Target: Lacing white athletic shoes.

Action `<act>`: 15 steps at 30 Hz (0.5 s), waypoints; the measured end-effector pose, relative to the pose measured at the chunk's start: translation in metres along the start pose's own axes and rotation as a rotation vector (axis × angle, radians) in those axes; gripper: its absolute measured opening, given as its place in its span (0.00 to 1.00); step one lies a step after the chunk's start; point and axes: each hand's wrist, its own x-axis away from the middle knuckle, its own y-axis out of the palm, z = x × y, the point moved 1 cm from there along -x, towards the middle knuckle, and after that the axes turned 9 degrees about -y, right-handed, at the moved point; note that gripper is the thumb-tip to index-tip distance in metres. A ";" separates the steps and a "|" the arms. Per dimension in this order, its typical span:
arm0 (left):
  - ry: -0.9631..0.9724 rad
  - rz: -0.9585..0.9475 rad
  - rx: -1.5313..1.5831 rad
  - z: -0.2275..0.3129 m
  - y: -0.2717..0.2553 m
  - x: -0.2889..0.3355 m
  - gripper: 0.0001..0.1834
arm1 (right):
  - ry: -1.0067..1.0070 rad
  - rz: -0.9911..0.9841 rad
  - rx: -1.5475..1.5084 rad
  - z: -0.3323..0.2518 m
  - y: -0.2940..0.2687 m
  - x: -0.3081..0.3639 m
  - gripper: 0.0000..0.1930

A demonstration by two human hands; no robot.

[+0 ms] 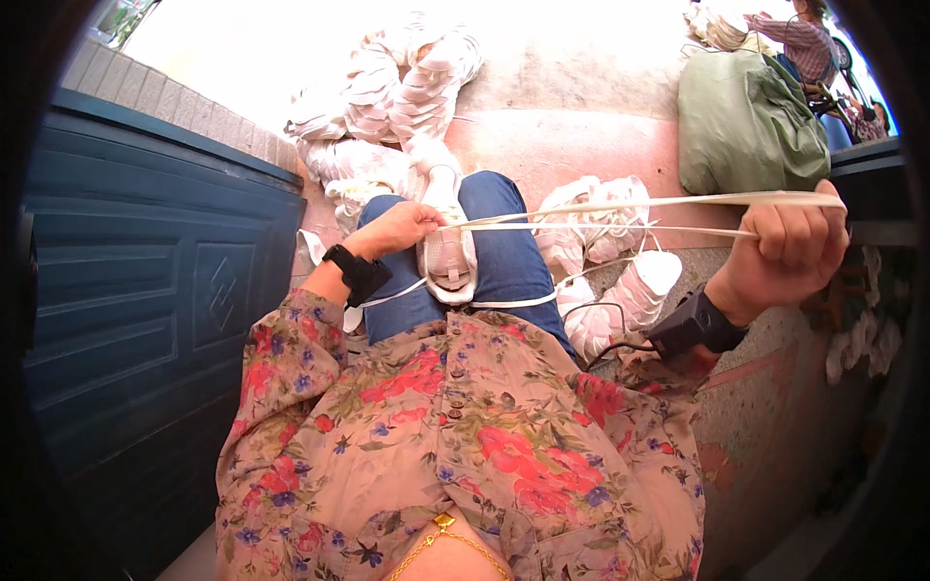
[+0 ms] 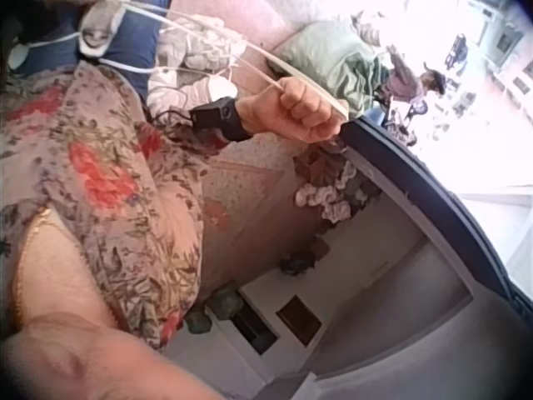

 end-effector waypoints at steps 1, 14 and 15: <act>-0.021 -0.022 0.000 0.000 -0.002 -0.001 0.12 | -0.001 0.032 0.015 -0.001 -0.004 0.000 0.15; 0.178 0.091 0.940 0.017 -0.114 0.064 0.14 | 0.975 0.460 1.624 0.100 -0.140 0.103 0.14; 0.197 0.130 1.020 0.020 -0.138 0.074 0.14 | 0.990 0.224 1.590 0.116 -0.163 0.137 0.15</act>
